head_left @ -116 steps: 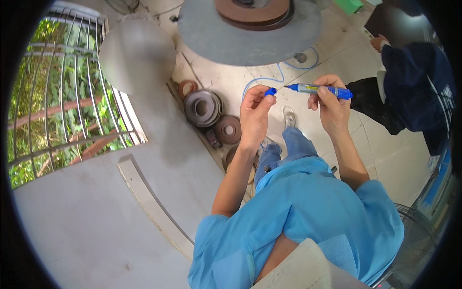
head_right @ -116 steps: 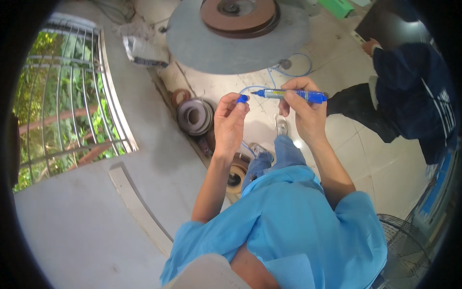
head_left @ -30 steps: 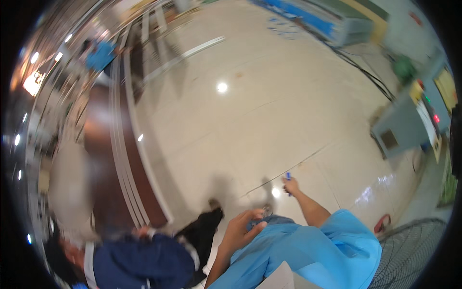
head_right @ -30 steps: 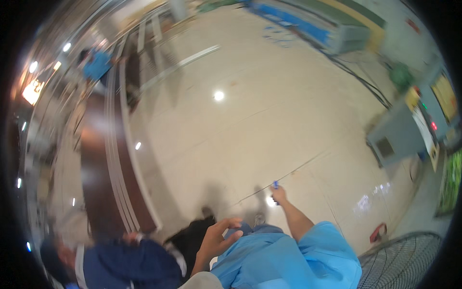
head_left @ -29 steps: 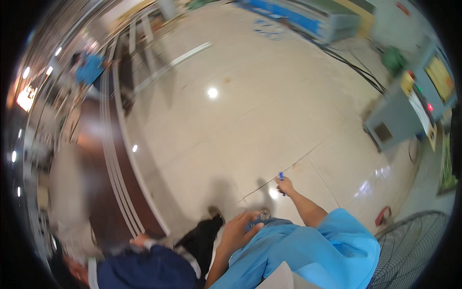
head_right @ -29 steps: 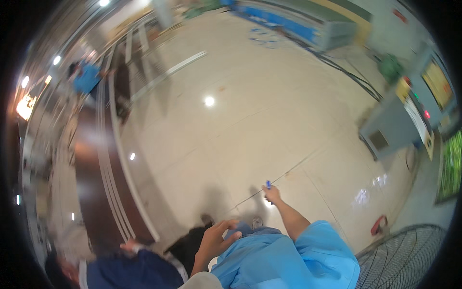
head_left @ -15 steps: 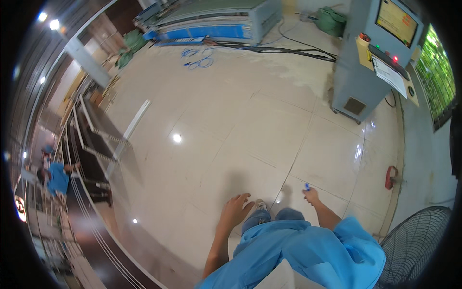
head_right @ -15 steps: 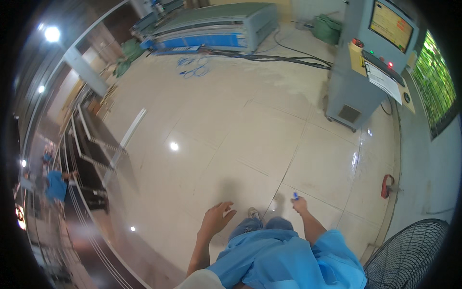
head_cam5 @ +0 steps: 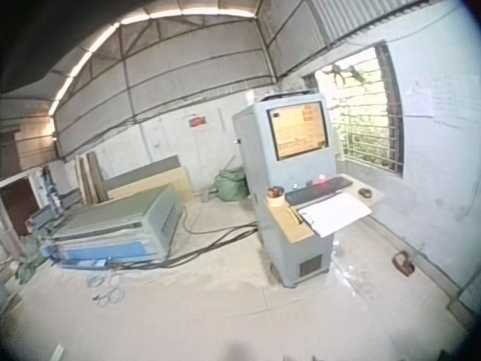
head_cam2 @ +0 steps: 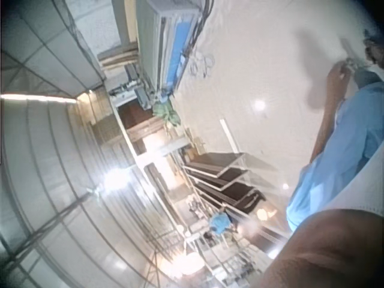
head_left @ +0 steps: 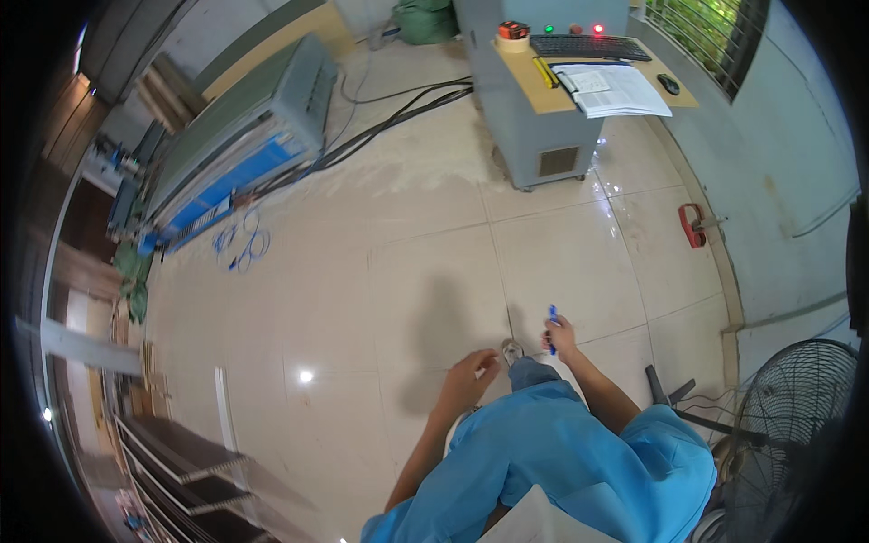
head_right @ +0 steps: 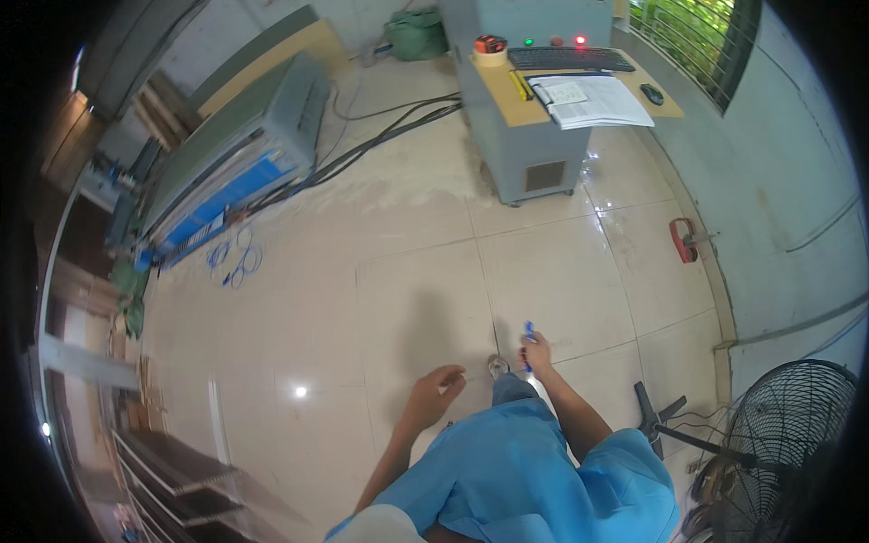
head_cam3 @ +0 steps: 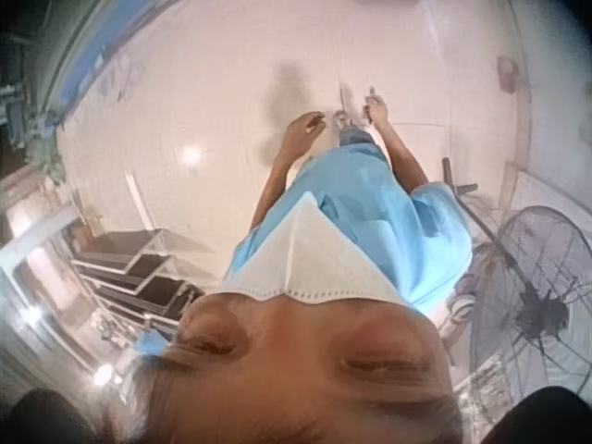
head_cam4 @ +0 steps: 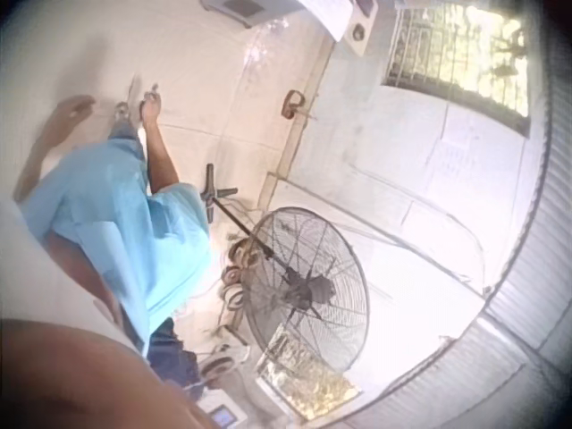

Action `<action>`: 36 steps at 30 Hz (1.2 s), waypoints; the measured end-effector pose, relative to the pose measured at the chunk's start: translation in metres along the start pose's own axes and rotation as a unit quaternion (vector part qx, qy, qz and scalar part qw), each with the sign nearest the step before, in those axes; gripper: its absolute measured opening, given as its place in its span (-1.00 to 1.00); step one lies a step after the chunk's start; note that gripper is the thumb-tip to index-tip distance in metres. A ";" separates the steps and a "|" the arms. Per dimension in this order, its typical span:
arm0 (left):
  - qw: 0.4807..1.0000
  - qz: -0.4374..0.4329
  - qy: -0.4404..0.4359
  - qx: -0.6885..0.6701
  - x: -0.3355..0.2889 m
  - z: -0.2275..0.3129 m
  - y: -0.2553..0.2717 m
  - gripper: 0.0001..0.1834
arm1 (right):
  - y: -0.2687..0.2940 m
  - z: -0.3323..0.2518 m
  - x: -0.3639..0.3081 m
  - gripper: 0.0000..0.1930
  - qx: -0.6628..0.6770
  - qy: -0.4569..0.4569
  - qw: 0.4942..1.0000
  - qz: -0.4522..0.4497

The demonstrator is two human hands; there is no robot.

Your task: The person picks up rolls of material, marks them with a blue marker, and places them back on the floor. They also interact with a control panel and a large machine.

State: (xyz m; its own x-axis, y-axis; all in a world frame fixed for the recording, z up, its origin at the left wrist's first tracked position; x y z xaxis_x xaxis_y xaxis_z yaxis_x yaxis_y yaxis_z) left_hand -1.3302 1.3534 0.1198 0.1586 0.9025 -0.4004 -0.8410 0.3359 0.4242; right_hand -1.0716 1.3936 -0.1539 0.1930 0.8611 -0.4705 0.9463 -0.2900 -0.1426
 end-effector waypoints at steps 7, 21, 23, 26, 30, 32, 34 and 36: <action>0.991 -0.052 0.021 0.120 0.094 -0.016 0.049 -0.60 | -0.166 -0.209 0.105 -0.73 -0.015 0.118 0.990 -0.072; 0.974 -0.023 0.020 0.223 0.272 -0.059 0.231 -0.61 | -0.169 -0.560 0.158 -0.66 -0.350 0.571 0.720 0.184; 0.978 -0.006 0.007 0.207 0.293 -0.038 0.239 -0.63 | -0.142 -0.590 0.160 -0.66 -0.319 0.560 0.737 0.204; 0.982 0.020 -0.027 0.187 0.326 -0.004 0.229 -0.66 | -0.088 -0.653 0.175 -0.66 -0.349 0.638 0.631 0.271; 0.993 0.049 0.008 0.107 0.365 0.035 0.179 -0.65 | 0.026 -0.769 0.253 -0.63 -0.249 0.675 0.606 0.341; 0.998 0.059 0.028 0.023 0.385 0.061 0.136 -0.62 | 0.081 -0.831 0.308 -0.65 -0.199 0.686 0.598 0.363; 0.987 0.066 0.035 -0.139 0.405 0.094 0.092 -0.59 | 0.132 -0.900 0.362 -0.64 -0.236 0.666 0.569 0.422; 0.972 0.071 0.030 -0.220 0.430 0.139 0.051 -0.44 | 0.171 -0.961 0.417 -0.64 -0.191 0.689 0.560 0.420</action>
State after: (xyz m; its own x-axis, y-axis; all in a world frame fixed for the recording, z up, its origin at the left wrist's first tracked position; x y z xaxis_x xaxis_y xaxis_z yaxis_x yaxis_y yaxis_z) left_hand -1.2332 1.7957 0.0821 0.0046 0.9098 -0.4151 -0.9942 0.0486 0.0955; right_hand -0.5806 2.1044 0.4624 0.3790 0.0700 0.9227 0.3084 -0.9497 -0.0546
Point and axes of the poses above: each hand's wrist, its own x-axis towards the middle knuckle, its own y-axis out of the back of the hand, z = x × y, the point moved 5 cm from there along x, towards the middle knuckle, and after that the axes turned 10 degrees about y, right-handed, at the moved point
